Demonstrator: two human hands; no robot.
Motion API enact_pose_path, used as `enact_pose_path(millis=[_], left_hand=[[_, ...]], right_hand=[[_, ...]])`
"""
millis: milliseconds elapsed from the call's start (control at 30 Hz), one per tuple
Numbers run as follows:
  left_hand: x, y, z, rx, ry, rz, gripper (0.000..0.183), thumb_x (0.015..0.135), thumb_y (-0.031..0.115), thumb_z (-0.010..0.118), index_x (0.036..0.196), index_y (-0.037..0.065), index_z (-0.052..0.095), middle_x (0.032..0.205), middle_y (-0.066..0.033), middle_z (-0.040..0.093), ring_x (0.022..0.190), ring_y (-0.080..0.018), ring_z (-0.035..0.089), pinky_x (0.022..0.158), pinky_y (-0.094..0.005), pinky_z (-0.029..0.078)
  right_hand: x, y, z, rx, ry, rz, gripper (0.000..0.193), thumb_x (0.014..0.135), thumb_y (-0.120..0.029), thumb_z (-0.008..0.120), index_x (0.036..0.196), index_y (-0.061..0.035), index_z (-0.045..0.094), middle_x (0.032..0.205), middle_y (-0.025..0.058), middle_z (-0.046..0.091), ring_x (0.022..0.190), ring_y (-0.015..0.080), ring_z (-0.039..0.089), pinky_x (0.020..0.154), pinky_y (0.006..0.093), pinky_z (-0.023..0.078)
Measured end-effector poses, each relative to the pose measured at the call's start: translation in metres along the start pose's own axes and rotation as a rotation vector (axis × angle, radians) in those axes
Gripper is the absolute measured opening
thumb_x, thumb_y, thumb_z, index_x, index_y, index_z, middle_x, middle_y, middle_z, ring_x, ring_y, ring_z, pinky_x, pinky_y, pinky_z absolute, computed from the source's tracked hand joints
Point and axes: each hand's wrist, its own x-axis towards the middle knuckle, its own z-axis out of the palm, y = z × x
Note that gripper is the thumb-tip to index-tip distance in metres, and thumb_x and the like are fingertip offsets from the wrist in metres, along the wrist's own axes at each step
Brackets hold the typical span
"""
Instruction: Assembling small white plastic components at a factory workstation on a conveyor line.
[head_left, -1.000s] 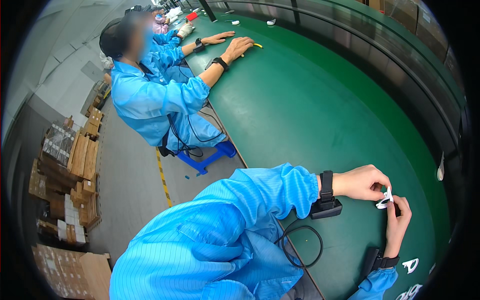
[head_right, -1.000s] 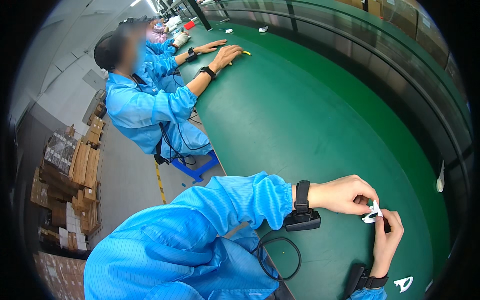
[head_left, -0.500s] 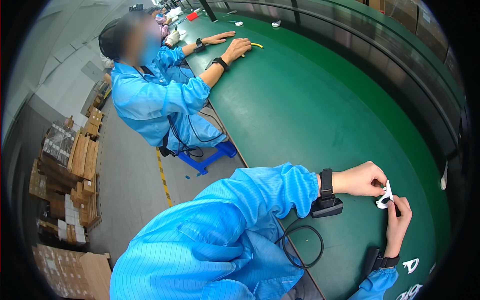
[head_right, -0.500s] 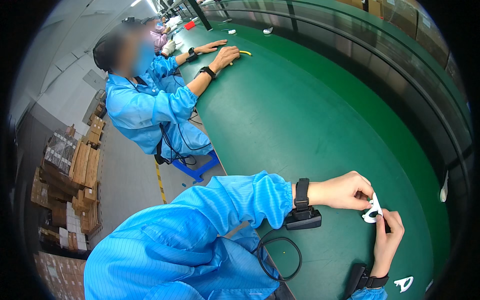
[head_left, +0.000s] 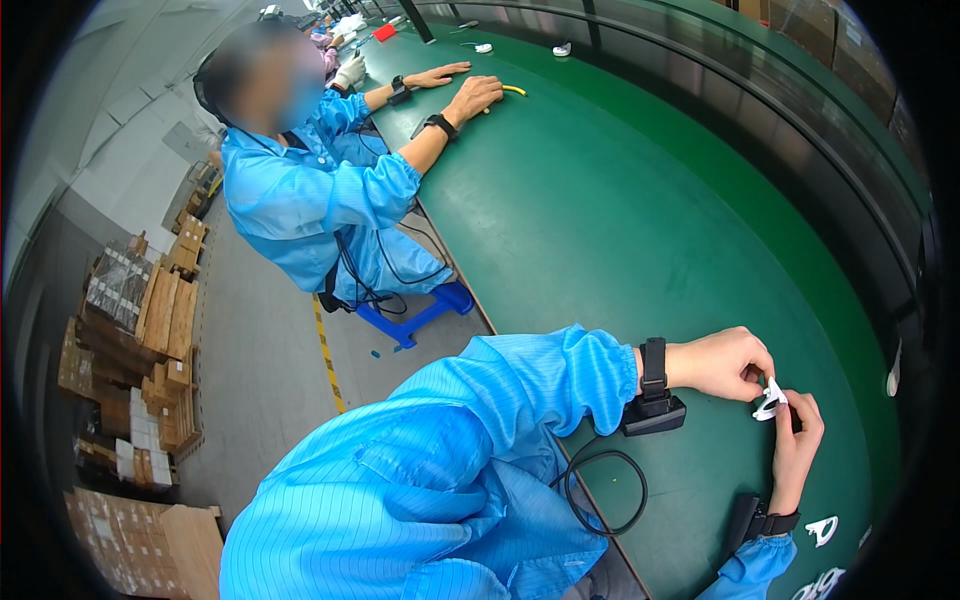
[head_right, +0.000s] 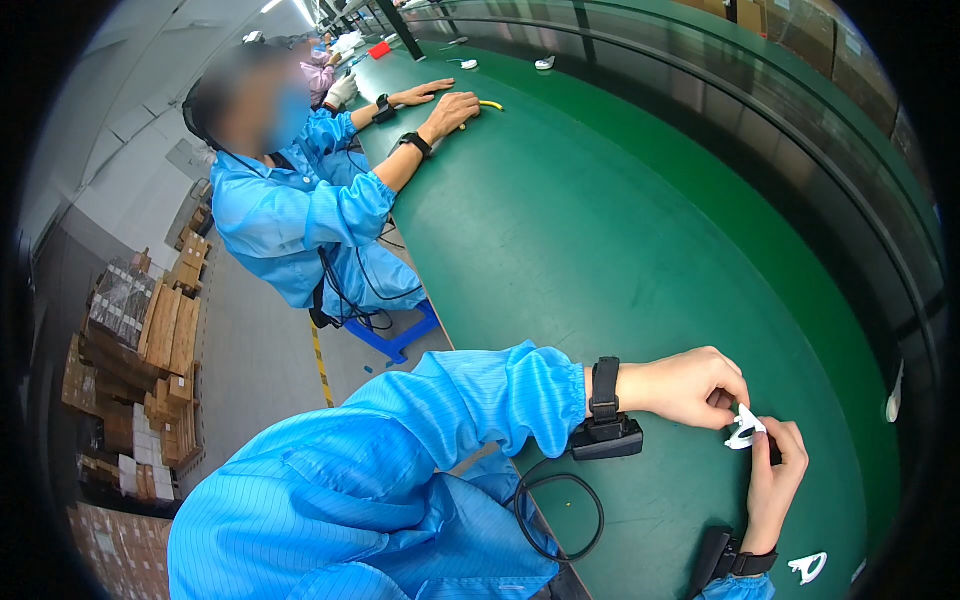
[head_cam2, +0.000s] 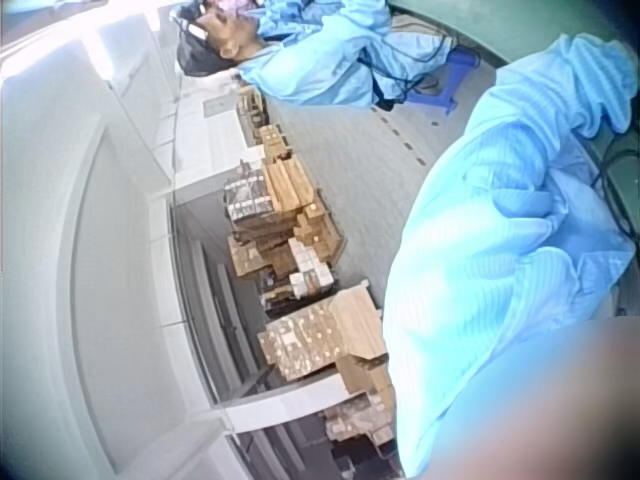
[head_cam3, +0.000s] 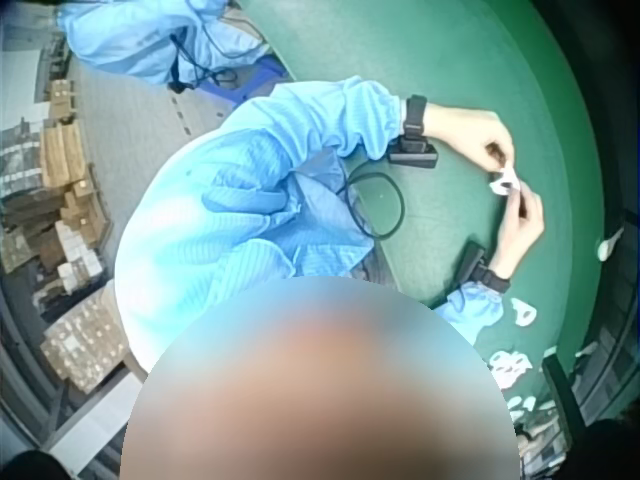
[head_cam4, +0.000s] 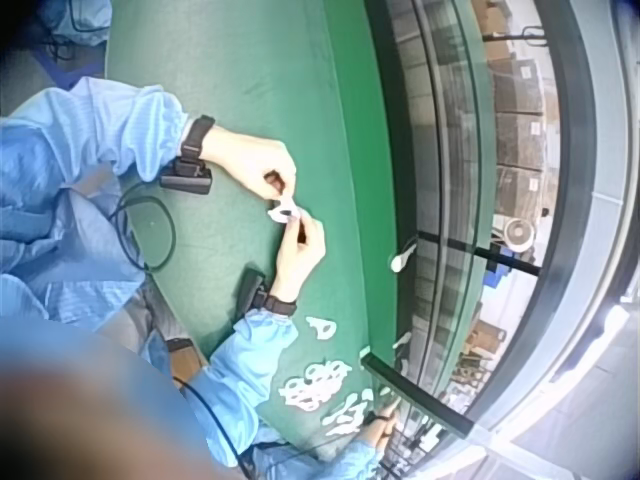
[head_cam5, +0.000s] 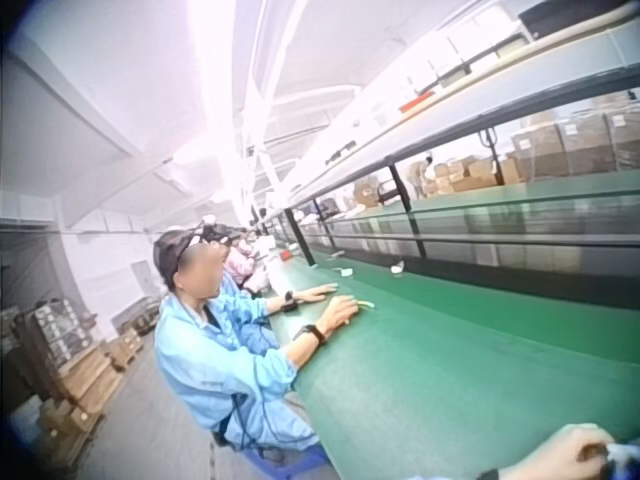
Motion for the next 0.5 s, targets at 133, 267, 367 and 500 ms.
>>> enact_pose_path(millis=[133,267,367,500], left_hand=[[-0.001,0.01,-0.001,-0.071,-0.057,-0.001,0.016,0.077,0.012,0.069,0.085,-0.003,0.07,0.069,-0.0102,0.061,0.059,-0.0175,0.059,0.053,-0.0306,0.046],[0.002,0.002,0.007,-0.077,-0.005,0.011,0.017,0.079,0.013,0.069,0.079,-0.004,0.066,0.066,-0.0103,0.059,0.056,-0.0167,0.057,0.05,-0.0315,0.043],[0.002,0.002,0.01,-0.098,-0.003,-0.015,0.015,0.079,0.011,0.068,0.077,-0.004,0.065,0.064,-0.0101,0.059,0.054,-0.0165,0.055,0.049,-0.0322,0.041],[0.003,0.003,0.013,-0.074,-0.008,-0.01,0.012,0.079,0.008,0.066,0.076,-0.004,0.064,0.064,-0.01,0.058,0.053,-0.0166,0.055,0.049,-0.0319,0.041]], right_hand=[[-0.001,0.002,-0.001,-0.012,0.012,0.017,0.011,0.086,0.0,0.062,0.094,0.0063,0.064,0.079,0.0083,0.057,0.073,0.0168,0.054,0.064,0.0282,0.042],[-0.004,0.005,-0.004,-0.011,0.029,0.008,0.011,0.086,0.0,0.062,0.094,0.0062,0.064,0.079,0.0081,0.056,0.072,0.0167,0.054,0.064,0.0281,0.041],[-0.006,0.005,-0.006,-0.023,0.022,0.013,0.01,0.086,0.0,0.062,0.094,0.0062,0.064,0.078,0.0078,0.056,0.072,0.0166,0.053,0.064,0.0284,0.041],[-0.007,0.007,-0.008,-0.008,0.027,0.01,0.01,0.086,0.0,0.062,0.093,0.0062,0.064,0.078,0.0078,0.055,0.071,0.0166,0.053,0.063,0.0288,0.04]])
